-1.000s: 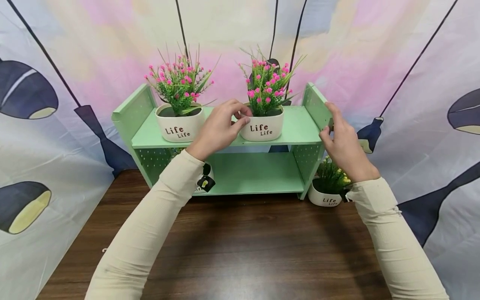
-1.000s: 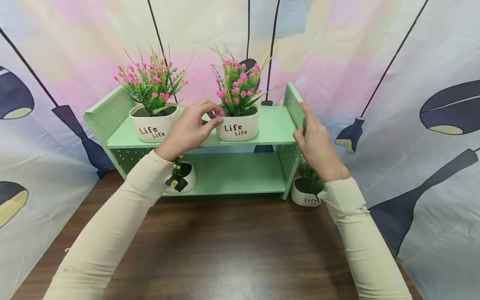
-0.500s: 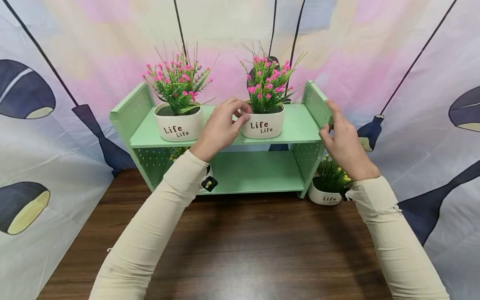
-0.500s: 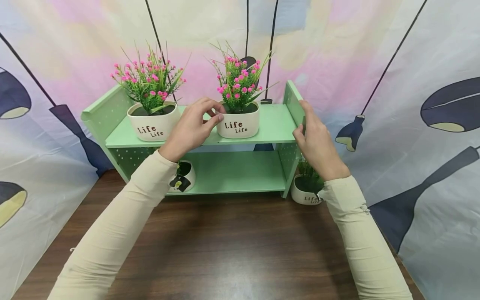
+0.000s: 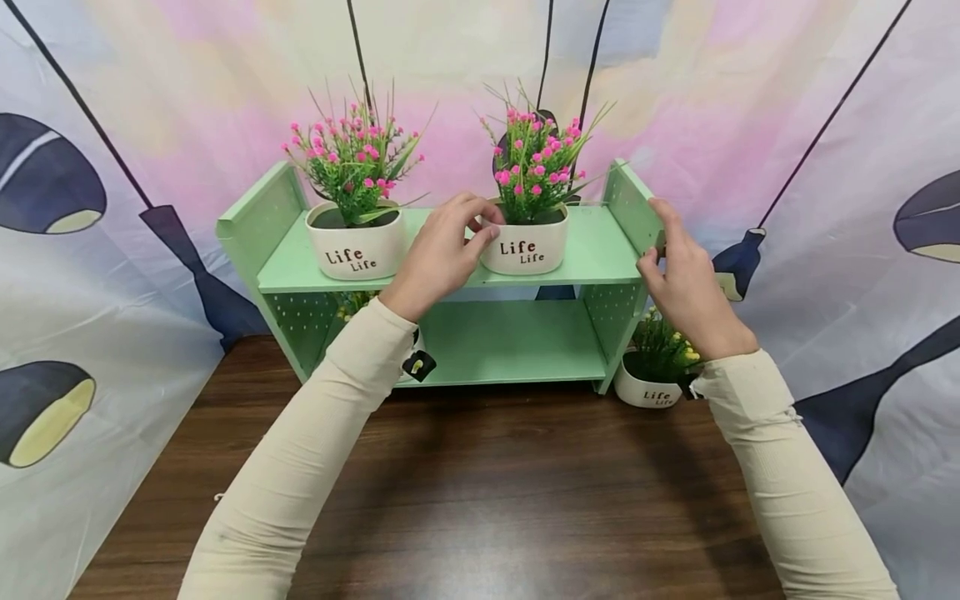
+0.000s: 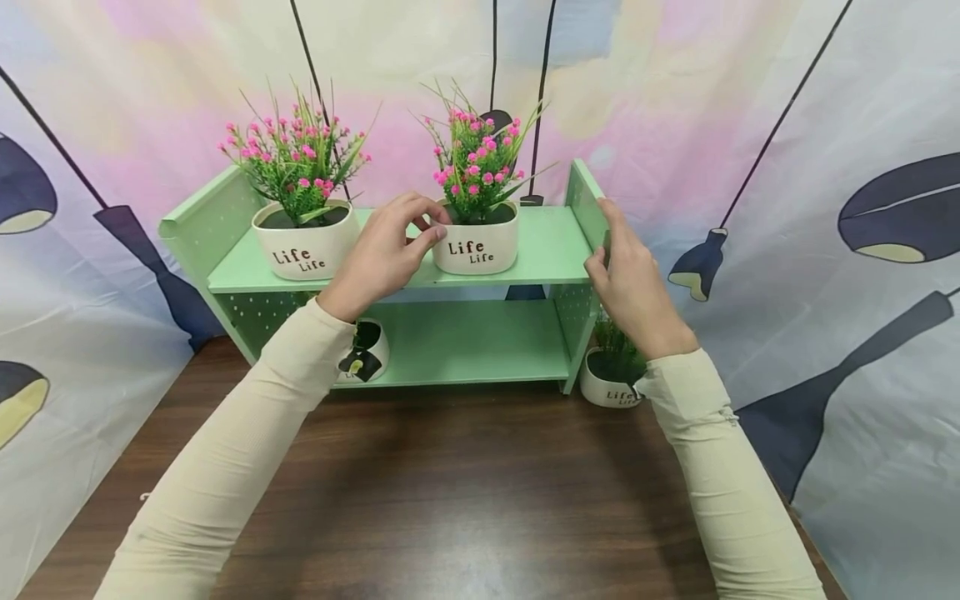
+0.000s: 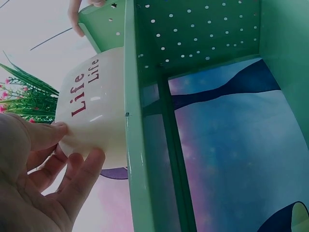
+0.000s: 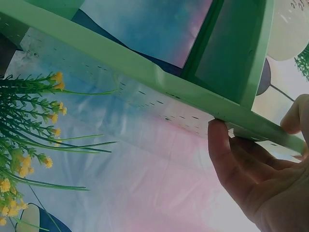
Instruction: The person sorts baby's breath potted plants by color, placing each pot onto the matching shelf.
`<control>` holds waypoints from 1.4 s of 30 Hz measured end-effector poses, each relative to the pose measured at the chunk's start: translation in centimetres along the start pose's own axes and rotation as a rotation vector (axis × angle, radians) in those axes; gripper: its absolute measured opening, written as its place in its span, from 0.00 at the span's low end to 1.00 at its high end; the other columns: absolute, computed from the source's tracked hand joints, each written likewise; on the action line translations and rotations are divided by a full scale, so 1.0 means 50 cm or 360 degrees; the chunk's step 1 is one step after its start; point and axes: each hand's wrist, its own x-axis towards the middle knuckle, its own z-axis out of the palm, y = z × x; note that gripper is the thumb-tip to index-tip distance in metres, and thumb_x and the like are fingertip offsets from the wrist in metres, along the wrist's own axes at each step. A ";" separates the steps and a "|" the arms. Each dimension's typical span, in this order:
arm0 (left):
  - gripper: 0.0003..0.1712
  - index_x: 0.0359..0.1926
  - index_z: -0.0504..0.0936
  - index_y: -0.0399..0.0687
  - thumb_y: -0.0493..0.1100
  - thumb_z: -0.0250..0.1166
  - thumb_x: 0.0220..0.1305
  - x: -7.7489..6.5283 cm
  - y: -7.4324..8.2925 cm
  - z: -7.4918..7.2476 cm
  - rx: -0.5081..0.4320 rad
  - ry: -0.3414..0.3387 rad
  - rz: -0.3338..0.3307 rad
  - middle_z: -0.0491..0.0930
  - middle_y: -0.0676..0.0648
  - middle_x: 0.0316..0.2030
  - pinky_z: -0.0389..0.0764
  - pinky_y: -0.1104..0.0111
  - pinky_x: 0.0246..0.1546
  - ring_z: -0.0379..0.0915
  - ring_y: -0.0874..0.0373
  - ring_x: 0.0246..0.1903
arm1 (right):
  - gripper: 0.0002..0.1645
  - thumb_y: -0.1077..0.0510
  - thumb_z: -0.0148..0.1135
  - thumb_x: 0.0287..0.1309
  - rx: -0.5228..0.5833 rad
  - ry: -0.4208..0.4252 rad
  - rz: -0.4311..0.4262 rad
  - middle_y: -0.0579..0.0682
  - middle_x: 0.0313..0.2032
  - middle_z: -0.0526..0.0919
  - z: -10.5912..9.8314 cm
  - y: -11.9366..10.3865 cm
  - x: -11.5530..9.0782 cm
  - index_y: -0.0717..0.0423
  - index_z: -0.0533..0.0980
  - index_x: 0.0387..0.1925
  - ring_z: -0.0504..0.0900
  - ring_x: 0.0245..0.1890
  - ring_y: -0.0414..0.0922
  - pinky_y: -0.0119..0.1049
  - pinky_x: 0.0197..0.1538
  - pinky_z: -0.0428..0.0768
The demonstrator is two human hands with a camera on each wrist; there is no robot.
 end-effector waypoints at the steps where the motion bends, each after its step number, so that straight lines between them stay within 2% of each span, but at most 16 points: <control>1: 0.08 0.50 0.85 0.42 0.39 0.61 0.79 0.000 0.000 -0.001 -0.0005 0.0006 0.0003 0.80 0.44 0.53 0.78 0.59 0.52 0.77 0.52 0.50 | 0.40 0.68 0.46 0.75 0.0000 -0.0001 0.0003 0.69 0.45 0.78 0.000 0.000 0.001 0.51 0.51 0.83 0.75 0.28 0.56 0.42 0.25 0.71; 9: 0.08 0.51 0.85 0.42 0.38 0.62 0.78 -0.006 -0.001 0.000 -0.0072 0.0049 0.0024 0.80 0.44 0.54 0.79 0.60 0.51 0.78 0.51 0.50 | 0.41 0.67 0.46 0.76 0.0006 -0.0020 0.0039 0.68 0.46 0.78 -0.001 -0.002 0.001 0.48 0.50 0.84 0.76 0.27 0.56 0.39 0.23 0.69; 15: 0.13 0.59 0.84 0.45 0.39 0.61 0.79 -0.028 0.002 -0.009 -0.0083 0.0163 0.0057 0.78 0.45 0.60 0.83 0.60 0.48 0.77 0.50 0.53 | 0.40 0.66 0.46 0.76 0.0006 -0.0019 0.0035 0.67 0.44 0.78 0.001 -0.003 0.002 0.48 0.50 0.84 0.76 0.28 0.57 0.40 0.25 0.70; 18: 0.14 0.60 0.83 0.46 0.41 0.61 0.79 -0.048 0.010 -0.028 -0.0062 0.0186 0.0074 0.79 0.46 0.60 0.85 0.60 0.47 0.76 0.52 0.54 | 0.40 0.66 0.46 0.76 0.0001 -0.0013 0.0032 0.66 0.43 0.78 0.001 -0.004 0.004 0.48 0.50 0.84 0.76 0.27 0.57 0.40 0.24 0.70; 22: 0.17 0.64 0.82 0.46 0.43 0.61 0.80 -0.077 0.024 -0.060 -0.0038 0.0109 0.0087 0.80 0.47 0.61 0.85 0.58 0.52 0.76 0.53 0.57 | 0.40 0.66 0.46 0.75 0.0005 -0.0005 0.0040 0.66 0.44 0.77 -0.001 -0.007 0.002 0.49 0.51 0.84 0.77 0.29 0.57 0.39 0.25 0.70; 25: 0.20 0.67 0.80 0.47 0.44 0.61 0.80 -0.116 0.030 -0.083 -0.0001 0.0045 0.0112 0.79 0.48 0.63 0.83 0.56 0.55 0.75 0.53 0.59 | 0.40 0.66 0.46 0.75 0.0009 -0.0007 0.0045 0.66 0.45 0.77 -0.002 -0.008 0.000 0.49 0.51 0.84 0.77 0.31 0.58 0.39 0.25 0.70; 28: 0.19 0.67 0.81 0.48 0.43 0.61 0.80 -0.163 0.029 -0.103 0.0071 0.0061 0.0193 0.80 0.48 0.62 0.83 0.57 0.56 0.76 0.54 0.58 | 0.41 0.66 0.46 0.75 0.0011 -0.0007 0.0051 0.68 0.46 0.77 -0.002 -0.008 -0.002 0.49 0.51 0.84 0.77 0.31 0.59 0.41 0.25 0.71; 31: 0.17 0.64 0.82 0.47 0.40 0.59 0.81 -0.206 0.017 -0.123 0.0159 0.0179 0.0300 0.82 0.48 0.60 0.83 0.58 0.51 0.79 0.55 0.52 | 0.41 0.67 0.45 0.75 0.0021 -0.0011 0.0061 0.70 0.49 0.77 -0.001 -0.006 -0.004 0.49 0.50 0.84 0.78 0.33 0.60 0.43 0.25 0.72; 33: 0.15 0.62 0.84 0.45 0.37 0.58 0.80 -0.228 0.005 -0.138 0.0229 0.0299 0.0364 0.84 0.47 0.59 0.81 0.60 0.49 0.81 0.55 0.50 | 0.40 0.66 0.45 0.75 0.0025 -0.0015 0.0060 0.71 0.51 0.76 0.001 -0.006 -0.003 0.49 0.50 0.84 0.78 0.34 0.60 0.44 0.26 0.73; 35: 0.14 0.60 0.85 0.43 0.36 0.59 0.80 -0.246 -0.009 -0.154 0.0298 0.0431 0.0386 0.86 0.46 0.54 0.79 0.64 0.44 0.83 0.54 0.45 | 0.40 0.66 0.44 0.75 0.0025 -0.0022 0.0060 0.70 0.51 0.76 0.002 -0.006 -0.002 0.49 0.49 0.84 0.78 0.33 0.60 0.45 0.25 0.73; 39: 0.11 0.54 0.86 0.38 0.37 0.63 0.76 -0.266 -0.040 -0.186 0.0383 0.0705 0.0326 0.87 0.42 0.41 0.77 0.71 0.41 0.82 0.52 0.40 | 0.40 0.65 0.44 0.76 0.0004 -0.0034 0.0073 0.67 0.46 0.77 0.002 -0.008 -0.001 0.48 0.49 0.84 0.76 0.28 0.58 0.43 0.24 0.71; 42: 0.12 0.52 0.85 0.33 0.37 0.65 0.73 -0.265 -0.070 -0.210 0.0426 0.0870 0.0228 0.84 0.37 0.39 0.74 0.68 0.43 0.79 0.45 0.42 | 0.40 0.65 0.45 0.76 -0.0001 -0.0042 0.0090 0.66 0.45 0.77 -0.002 -0.011 -0.003 0.47 0.49 0.84 0.74 0.25 0.56 0.40 0.24 0.69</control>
